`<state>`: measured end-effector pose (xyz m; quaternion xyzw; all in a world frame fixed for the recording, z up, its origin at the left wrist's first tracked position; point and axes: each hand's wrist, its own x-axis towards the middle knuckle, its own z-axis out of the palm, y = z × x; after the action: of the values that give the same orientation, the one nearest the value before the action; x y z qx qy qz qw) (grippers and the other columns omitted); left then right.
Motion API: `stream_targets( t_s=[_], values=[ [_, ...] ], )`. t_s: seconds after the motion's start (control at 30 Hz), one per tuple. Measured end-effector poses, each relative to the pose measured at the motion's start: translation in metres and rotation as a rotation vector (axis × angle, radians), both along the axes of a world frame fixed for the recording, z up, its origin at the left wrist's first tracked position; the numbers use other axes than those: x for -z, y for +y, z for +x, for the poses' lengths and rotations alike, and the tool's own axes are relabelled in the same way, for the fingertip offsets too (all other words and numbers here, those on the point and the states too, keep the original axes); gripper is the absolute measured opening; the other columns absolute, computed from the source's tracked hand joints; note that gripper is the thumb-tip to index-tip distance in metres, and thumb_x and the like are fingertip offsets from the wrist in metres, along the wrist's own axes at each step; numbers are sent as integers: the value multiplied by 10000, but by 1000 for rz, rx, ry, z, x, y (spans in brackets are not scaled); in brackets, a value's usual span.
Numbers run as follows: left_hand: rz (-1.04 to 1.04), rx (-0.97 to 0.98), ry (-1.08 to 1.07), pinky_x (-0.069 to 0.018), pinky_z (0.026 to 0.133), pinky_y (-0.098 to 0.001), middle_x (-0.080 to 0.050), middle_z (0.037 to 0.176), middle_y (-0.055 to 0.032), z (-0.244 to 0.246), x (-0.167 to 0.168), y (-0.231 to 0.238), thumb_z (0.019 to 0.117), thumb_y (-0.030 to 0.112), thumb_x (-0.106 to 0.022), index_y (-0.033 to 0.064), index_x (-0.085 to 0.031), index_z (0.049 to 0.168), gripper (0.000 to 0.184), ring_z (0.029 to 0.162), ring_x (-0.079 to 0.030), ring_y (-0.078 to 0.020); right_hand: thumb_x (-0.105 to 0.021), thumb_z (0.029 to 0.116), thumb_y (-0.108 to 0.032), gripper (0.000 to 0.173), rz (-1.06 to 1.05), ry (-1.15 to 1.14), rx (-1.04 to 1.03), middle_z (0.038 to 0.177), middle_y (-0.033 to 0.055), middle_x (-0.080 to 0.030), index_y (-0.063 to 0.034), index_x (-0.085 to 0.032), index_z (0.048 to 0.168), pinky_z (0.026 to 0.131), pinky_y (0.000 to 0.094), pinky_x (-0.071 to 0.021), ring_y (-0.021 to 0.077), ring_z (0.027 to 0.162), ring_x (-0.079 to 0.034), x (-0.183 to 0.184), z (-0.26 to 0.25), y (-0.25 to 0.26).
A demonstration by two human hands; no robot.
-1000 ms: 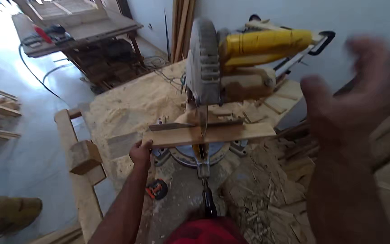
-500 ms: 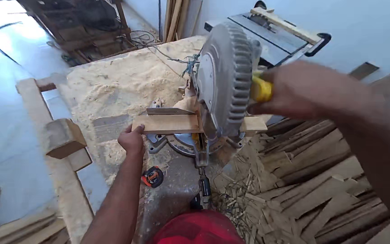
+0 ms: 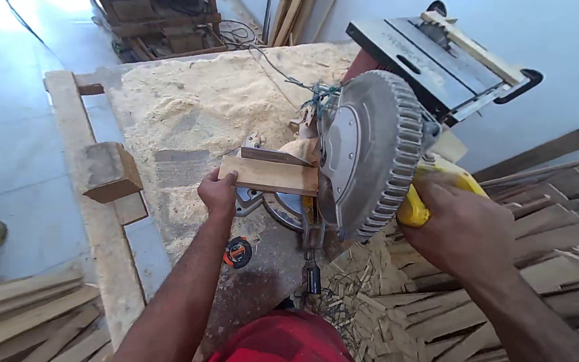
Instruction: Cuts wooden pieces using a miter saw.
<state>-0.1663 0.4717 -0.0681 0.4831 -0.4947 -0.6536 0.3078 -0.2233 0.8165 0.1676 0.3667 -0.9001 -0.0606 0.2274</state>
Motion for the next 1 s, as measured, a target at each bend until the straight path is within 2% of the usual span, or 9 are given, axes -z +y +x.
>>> stream_targets(
  t_s=[0.2, 0.33, 0.43, 0.53, 0.63, 0.73, 0.87, 0.93, 1.0],
  values=[
    [25, 23, -21, -599, 805, -434, -731, 1040, -140, -2, -3, -2, 839, 125, -843, 35, -678, 1233, 436, 881, -713, -229, -607, 904, -334, 310, -94, 59, -55, 675, 117, -602, -63, -606, 753, 536, 508, -511, 334, 642, -648, 68, 13, 18],
    [102, 100, -20, -574, 691, -375, -694, 994, -122, 18, -13, -13, 897, 126, -781, 42, -561, 1339, 501, 759, -654, -184, -647, 904, -386, 297, -150, 5, -162, 805, 118, -693, -96, -708, 915, 543, 527, -540, 334, 708, -694, 12, -9, 14],
    [103, 134, -15, -527, 576, -283, -613, 890, -49, 72, -10, -38, 976, 145, -668, 64, -460, 1412, 490, 645, -580, -96, -765, 890, -375, 384, -432, 153, -165, 1126, 142, -745, -104, -730, 1159, 889, 570, -542, 343, 1037, -705, -34, -41, 17],
    [168, 70, 136, -578, 608, -263, -620, 859, 10, 161, 17, -81, 1045, 161, -538, 113, -450, 1320, 293, 670, -627, -67, -708, 949, -337, 602, -764, 169, 42, 1455, 212, -565, -25, -543, 1437, 1152, 490, -423, 330, 1360, -538, -19, -81, 43],
    [280, -143, 200, -578, 584, -253, -645, 842, 8, 233, 35, -102, 1069, 208, -506, 162, -492, 1242, 179, 654, -645, -77, -675, 938, -492, 825, -1067, -343, 594, 1500, 261, -457, -25, -370, 1546, 1046, 528, -505, 365, 1306, -551, 76, -118, 77],
    [262, -179, 105, -547, 526, -259, -606, 776, 3, 259, 40, -94, 1069, 181, -511, 169, -480, 1257, 191, 582, -605, -89, -657, 963, -519, 749, -1522, -885, 948, 1252, 256, -612, 25, -459, 1438, 891, 551, -552, 353, 1072, -647, 188, -154, 94],
    [45, -76, -266, -556, 528, -316, -603, 776, -56, 254, 51, -84, 998, 165, -658, 20, -477, 1321, 397, 577, -599, -126, -553, 1019, -539, 597, -1970, -1189, 856, 988, 160, -698, -40, -519, 1344, 678, 404, -606, 240, 765, -702, 235, -173, 105],
    [-153, 24, -584, -591, 788, -469, -692, 1021, -177, 249, 41, -76, 871, 220, -819, -44, -586, 1282, 541, 873, -682, -255, -578, 1029, -466, 502, -1914, -1140, 833, 918, 128, -706, -37, -556, 1290, 642, 365, -605, 201, 702, -697, 229, -167, 106],
    [-386, 227, -778, -459, 1070, -611, -595, 1364, -253, 246, 32, -73, 766, 311, -893, -8, -524, 1420, 816, 1271, -575, -393, -588, 1033, -434, 472, -1860, -1154, 803, 915, 120, -698, -52, -536, 1305, 630, 360, -609, 197, 693, -697, 211, -144, 99]
  ],
)
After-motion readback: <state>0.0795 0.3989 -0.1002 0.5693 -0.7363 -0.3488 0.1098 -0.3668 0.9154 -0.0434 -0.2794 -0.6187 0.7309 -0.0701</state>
